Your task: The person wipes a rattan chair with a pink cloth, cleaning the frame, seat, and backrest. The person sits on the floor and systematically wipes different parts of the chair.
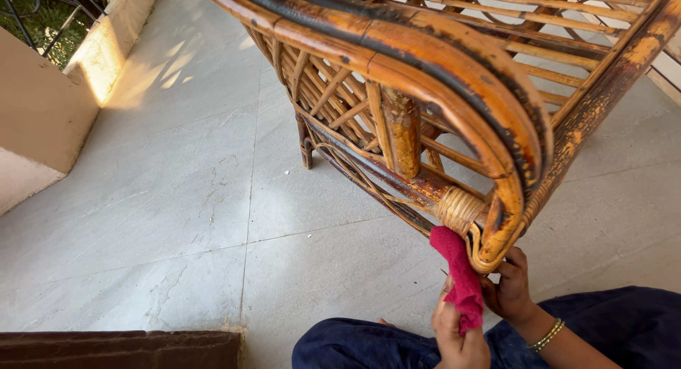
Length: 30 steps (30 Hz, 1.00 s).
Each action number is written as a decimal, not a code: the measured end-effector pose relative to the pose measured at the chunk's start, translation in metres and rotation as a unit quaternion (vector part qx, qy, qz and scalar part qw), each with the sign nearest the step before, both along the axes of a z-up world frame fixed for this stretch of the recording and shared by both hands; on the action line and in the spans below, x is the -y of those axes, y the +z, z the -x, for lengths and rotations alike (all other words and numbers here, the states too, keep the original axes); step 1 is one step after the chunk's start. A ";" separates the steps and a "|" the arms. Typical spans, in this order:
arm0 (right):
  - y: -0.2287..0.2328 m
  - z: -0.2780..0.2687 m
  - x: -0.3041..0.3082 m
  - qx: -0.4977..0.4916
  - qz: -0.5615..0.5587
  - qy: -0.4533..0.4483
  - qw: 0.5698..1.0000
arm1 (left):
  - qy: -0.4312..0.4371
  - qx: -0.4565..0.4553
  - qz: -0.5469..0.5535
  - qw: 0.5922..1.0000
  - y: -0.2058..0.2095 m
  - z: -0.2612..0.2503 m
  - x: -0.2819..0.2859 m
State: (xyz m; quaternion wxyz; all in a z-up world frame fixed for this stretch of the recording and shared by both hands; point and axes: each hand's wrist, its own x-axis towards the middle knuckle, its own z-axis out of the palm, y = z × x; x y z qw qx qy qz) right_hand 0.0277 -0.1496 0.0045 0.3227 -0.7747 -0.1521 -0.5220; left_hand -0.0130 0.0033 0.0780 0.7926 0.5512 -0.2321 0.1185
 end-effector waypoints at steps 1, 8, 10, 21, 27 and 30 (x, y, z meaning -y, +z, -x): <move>-0.001 0.002 0.000 -0.003 -0.002 0.005 1.000 | 0.026 0.036 -0.029 0.999 -0.001 0.000 -0.002; -0.014 0.007 0.008 -0.035 -0.003 -0.020 0.999 | 0.090 0.071 -0.247 0.962 -0.063 -0.003 -0.024; -0.014 0.009 0.007 -0.036 -0.009 -0.021 0.999 | 0.104 0.043 -0.249 0.962 -0.068 0.000 -0.022; 0.048 0.041 0.006 -0.097 -0.043 0.043 0.994 | 0.124 0.137 -0.085 0.979 0.094 0.013 0.023; 0.065 0.049 0.005 -0.106 -0.055 0.076 0.990 | 0.163 0.082 -0.089 0.979 0.042 0.021 0.032; 0.059 0.047 0.006 -0.106 -0.059 0.065 0.991 | 0.139 0.021 -0.111 0.984 0.023 0.026 0.028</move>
